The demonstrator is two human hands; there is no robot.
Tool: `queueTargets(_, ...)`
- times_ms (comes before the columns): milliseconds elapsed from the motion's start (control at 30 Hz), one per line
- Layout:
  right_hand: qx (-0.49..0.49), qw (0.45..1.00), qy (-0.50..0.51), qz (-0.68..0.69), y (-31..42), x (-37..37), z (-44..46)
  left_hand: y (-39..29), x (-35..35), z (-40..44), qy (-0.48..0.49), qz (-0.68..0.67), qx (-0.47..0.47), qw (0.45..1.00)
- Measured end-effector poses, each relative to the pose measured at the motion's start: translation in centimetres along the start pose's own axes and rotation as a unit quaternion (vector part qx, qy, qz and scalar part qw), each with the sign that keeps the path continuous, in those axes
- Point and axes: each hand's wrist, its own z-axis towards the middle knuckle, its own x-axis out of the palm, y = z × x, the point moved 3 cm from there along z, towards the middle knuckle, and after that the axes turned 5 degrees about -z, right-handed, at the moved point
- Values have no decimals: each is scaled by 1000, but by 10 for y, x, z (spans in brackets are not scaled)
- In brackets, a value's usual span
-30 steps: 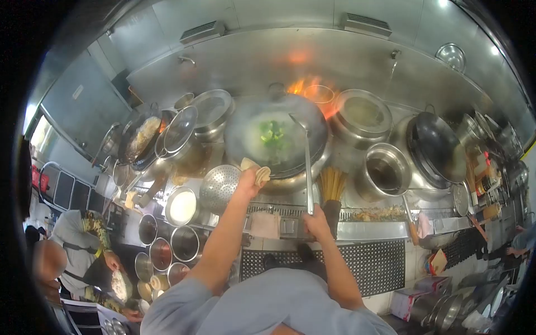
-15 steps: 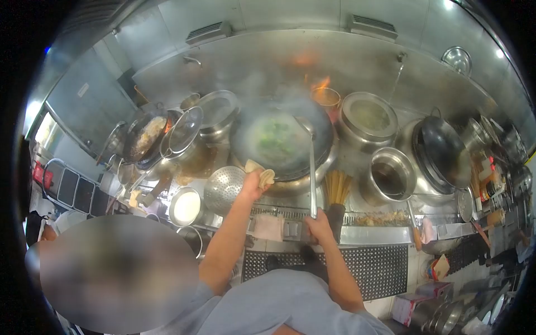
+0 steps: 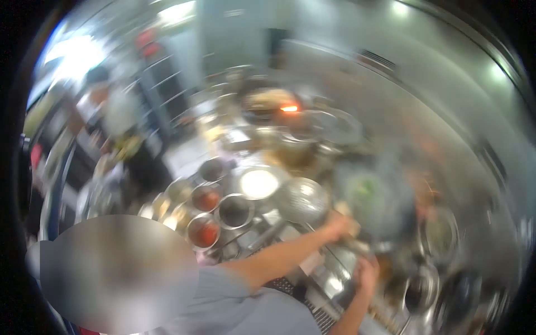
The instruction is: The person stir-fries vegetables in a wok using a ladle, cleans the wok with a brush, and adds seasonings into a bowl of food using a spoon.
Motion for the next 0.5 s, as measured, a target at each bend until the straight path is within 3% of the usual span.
queueTargets(33,3,999,37,23,7,-3,22,19,14,17,-98,-246,-99,959)
queueTargets(100,12,971,126,204,18,-8,58,-47,-27,-43,-108,-526,-224,813)
queueTargets(133,39,952,139,271,27,-8,63,-46,-34,-46,-11,-513,-198,835)
queueTargets(167,65,926,142,344,36,-10,61,-44,-37,-52,-5,-526,-202,826)
queueTargets(233,88,921,117,361,35,-16,51,-46,-38,-59,14,-541,-209,814)
queueTargets(267,71,974,67,203,28,-23,51,-43,-38,-56,10,-535,-217,816)
queueTargets(367,-47,995,43,-73,-5,-46,55,-59,-41,-54,-16,-506,-251,825)
queueTargets(500,-74,997,24,-21,-34,-83,26,-73,-28,-41,-78,-481,-318,813)
